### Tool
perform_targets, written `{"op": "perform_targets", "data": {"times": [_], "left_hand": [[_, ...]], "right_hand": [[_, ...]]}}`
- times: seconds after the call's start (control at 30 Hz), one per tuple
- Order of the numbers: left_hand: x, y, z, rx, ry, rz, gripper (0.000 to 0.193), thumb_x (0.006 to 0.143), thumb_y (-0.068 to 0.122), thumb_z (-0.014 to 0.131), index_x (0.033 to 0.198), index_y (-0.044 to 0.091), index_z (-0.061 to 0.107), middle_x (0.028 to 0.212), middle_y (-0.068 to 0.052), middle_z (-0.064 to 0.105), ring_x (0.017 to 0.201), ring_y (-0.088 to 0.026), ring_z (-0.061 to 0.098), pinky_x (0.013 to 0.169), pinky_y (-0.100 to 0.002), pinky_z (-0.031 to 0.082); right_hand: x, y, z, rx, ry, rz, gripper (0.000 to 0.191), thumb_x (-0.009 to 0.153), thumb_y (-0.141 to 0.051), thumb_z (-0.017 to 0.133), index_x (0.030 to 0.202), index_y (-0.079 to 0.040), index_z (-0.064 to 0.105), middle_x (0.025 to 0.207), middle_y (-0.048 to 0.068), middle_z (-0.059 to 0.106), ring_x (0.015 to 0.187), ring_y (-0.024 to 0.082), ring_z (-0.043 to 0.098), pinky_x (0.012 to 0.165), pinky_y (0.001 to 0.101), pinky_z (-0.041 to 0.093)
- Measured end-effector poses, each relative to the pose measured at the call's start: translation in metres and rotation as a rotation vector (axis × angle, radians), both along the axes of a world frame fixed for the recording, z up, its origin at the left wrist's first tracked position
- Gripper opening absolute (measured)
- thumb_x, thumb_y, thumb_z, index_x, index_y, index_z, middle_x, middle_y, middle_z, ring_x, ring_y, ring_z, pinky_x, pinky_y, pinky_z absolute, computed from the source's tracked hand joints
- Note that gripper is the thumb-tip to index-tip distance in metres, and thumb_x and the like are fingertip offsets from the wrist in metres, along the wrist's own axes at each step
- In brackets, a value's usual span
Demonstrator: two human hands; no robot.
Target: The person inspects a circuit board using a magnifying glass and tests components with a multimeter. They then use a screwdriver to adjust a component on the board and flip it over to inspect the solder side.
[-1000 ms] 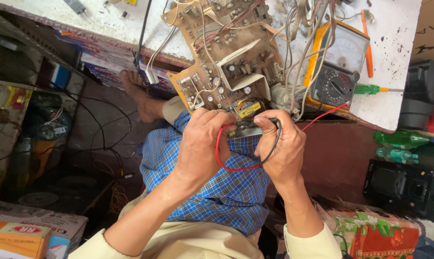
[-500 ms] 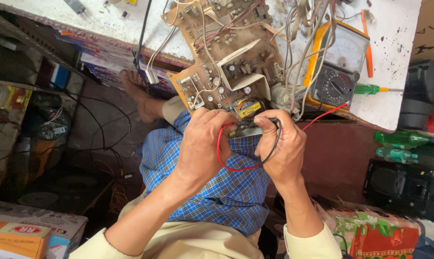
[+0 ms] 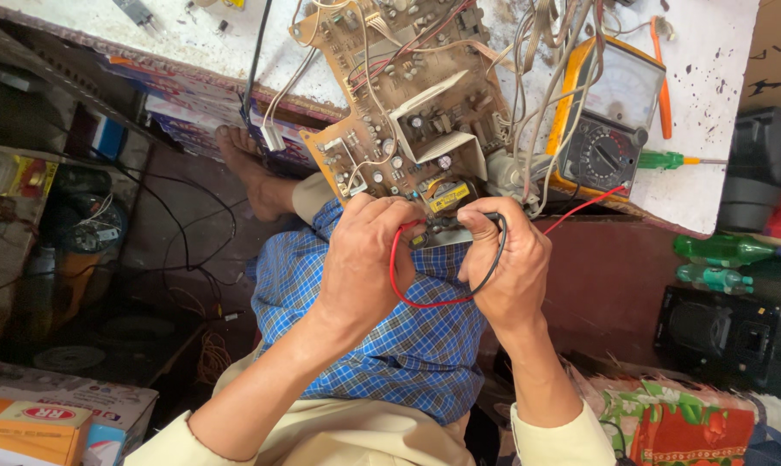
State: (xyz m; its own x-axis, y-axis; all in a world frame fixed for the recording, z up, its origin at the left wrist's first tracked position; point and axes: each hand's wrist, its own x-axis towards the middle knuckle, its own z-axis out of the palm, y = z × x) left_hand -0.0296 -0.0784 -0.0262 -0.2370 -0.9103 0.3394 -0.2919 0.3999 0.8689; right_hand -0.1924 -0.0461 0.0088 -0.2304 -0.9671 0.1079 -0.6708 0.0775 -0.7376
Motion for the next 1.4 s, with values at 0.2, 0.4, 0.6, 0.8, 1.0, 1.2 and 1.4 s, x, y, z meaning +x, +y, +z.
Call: {"op": "perform_targets", "data": {"times": [0.2,0.4,0.6,0.8,1.0,1.2,1.4], "left_hand": [[0.001,0.0,0.0,0.002,-0.002,-0.011,0.028,0.075,-0.011,0.061,0.098,0.006,0.065,0.091,-0.008,0.068,0.085,-0.031,0.058,0.079,-0.041,0.048],[0.001,0.0,0.0,0.006,0.007,-0.005,0.027,0.077,-0.011,0.061,0.098,0.006,0.066,0.092,-0.008,0.069,0.086,-0.031,0.059,0.079,-0.041,0.049],[-0.001,-0.001,-0.002,0.011,0.007,0.004,0.026,0.078,-0.011,0.062,0.097,0.006,0.067,0.091,-0.008,0.07,0.085,-0.031,0.06,0.078,-0.041,0.049],[0.001,-0.003,-0.005,-0.02,0.003,-0.003,0.024,0.079,-0.009,0.062,0.097,0.006,0.067,0.091,-0.009,0.069,0.086,-0.032,0.06,0.079,-0.042,0.049],[0.006,-0.006,-0.003,-0.048,0.022,-0.036,0.021,0.082,-0.006,0.064,0.099,0.005,0.066,0.093,-0.009,0.069,0.09,-0.033,0.061,0.083,-0.042,0.05],[0.013,-0.001,0.006,-0.106,0.078,-0.082,0.019,0.09,0.005,0.071,0.108,0.005,0.068,0.107,-0.009,0.068,0.102,-0.031,0.064,0.09,-0.041,0.052],[0.02,0.023,0.025,-0.46,-0.075,-0.209,0.018,0.089,0.005,0.075,0.101,0.002,0.062,0.133,-0.017,0.059,0.111,-0.033,0.063,0.092,-0.043,0.053]], "right_hand": [[0.0,0.0,0.0,0.007,-0.011,-0.006,0.009,0.103,-0.01,0.066,0.098,-0.004,0.064,0.053,0.004,0.058,0.044,0.013,0.063,0.043,0.0289,0.045],[0.0,-0.001,-0.001,0.008,-0.005,-0.011,0.012,0.103,-0.014,0.066,0.098,-0.004,0.064,0.052,0.004,0.058,0.043,0.013,0.063,0.043,0.0291,0.045],[0.0,-0.002,0.0,0.023,-0.025,-0.039,0.017,0.103,-0.019,0.066,0.097,-0.003,0.065,0.052,0.004,0.057,0.042,0.013,0.062,0.042,0.0292,0.044],[-0.001,-0.003,0.0,0.019,-0.06,-0.022,0.019,0.104,-0.02,0.066,0.098,-0.003,0.065,0.053,0.004,0.057,0.043,0.011,0.061,0.043,0.0282,0.044],[-0.005,0.006,0.005,-0.136,-0.123,0.001,0.018,0.106,-0.019,0.065,0.105,-0.001,0.068,0.076,0.005,0.069,0.051,0.008,0.061,0.048,0.0239,0.046],[-0.015,0.027,0.017,-0.355,-0.159,0.054,0.018,0.109,-0.017,0.067,0.116,-0.001,0.068,0.111,0.012,0.071,0.064,0.01,0.066,0.054,0.0231,0.053],[-0.006,0.058,0.023,-0.295,0.036,0.188,0.016,0.099,-0.005,0.069,0.115,-0.003,0.069,0.108,0.013,0.075,0.075,0.019,0.074,0.067,0.0289,0.058]]}}
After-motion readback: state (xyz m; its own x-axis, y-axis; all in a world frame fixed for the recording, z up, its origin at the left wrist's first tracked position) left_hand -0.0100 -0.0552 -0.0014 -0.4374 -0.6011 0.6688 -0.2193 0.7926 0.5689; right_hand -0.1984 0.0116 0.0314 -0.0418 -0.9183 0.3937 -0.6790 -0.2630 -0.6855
